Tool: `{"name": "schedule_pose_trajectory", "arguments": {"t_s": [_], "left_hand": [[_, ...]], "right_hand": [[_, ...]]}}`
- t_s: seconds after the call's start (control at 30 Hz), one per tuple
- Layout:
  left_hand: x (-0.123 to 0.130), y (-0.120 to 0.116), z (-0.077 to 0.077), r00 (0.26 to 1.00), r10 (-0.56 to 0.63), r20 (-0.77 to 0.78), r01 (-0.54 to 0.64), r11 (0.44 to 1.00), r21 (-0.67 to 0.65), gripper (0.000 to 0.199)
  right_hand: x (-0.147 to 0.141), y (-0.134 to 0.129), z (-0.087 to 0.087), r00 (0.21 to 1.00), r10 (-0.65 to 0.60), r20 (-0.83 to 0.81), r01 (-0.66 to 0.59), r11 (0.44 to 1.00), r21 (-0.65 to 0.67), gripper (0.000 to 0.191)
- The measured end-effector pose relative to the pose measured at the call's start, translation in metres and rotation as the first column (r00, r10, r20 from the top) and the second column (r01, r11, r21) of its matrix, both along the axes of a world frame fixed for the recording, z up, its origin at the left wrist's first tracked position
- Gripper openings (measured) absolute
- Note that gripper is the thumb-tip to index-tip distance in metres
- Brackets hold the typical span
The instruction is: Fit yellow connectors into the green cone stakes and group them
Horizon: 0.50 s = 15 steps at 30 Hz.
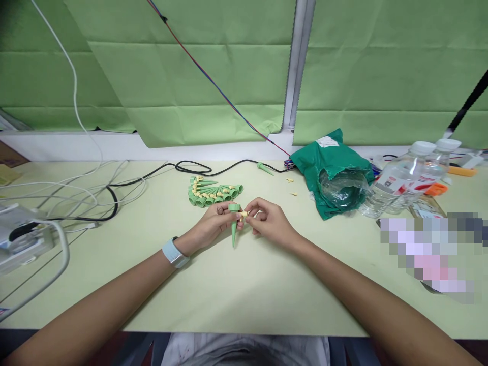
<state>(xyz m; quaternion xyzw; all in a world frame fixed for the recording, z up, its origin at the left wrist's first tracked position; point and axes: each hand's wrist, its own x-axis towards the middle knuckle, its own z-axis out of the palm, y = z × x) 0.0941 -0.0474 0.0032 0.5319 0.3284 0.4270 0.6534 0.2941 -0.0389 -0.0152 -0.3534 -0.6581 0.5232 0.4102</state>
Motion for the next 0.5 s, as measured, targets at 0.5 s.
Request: {"name": "schedule_pose_trajectory", "arguments": {"t_s": [0.5], "left_hand": [[0.0064, -0.005, 0.0027, 0.999, 0.012, 0.051, -0.008, 0.997, -0.082, 0.021]], "right_hand": [[0.0007, -0.0024, 0.0007, 1.0, -0.017, 0.024, 0.015, 0.997, 0.073, 0.028]]}}
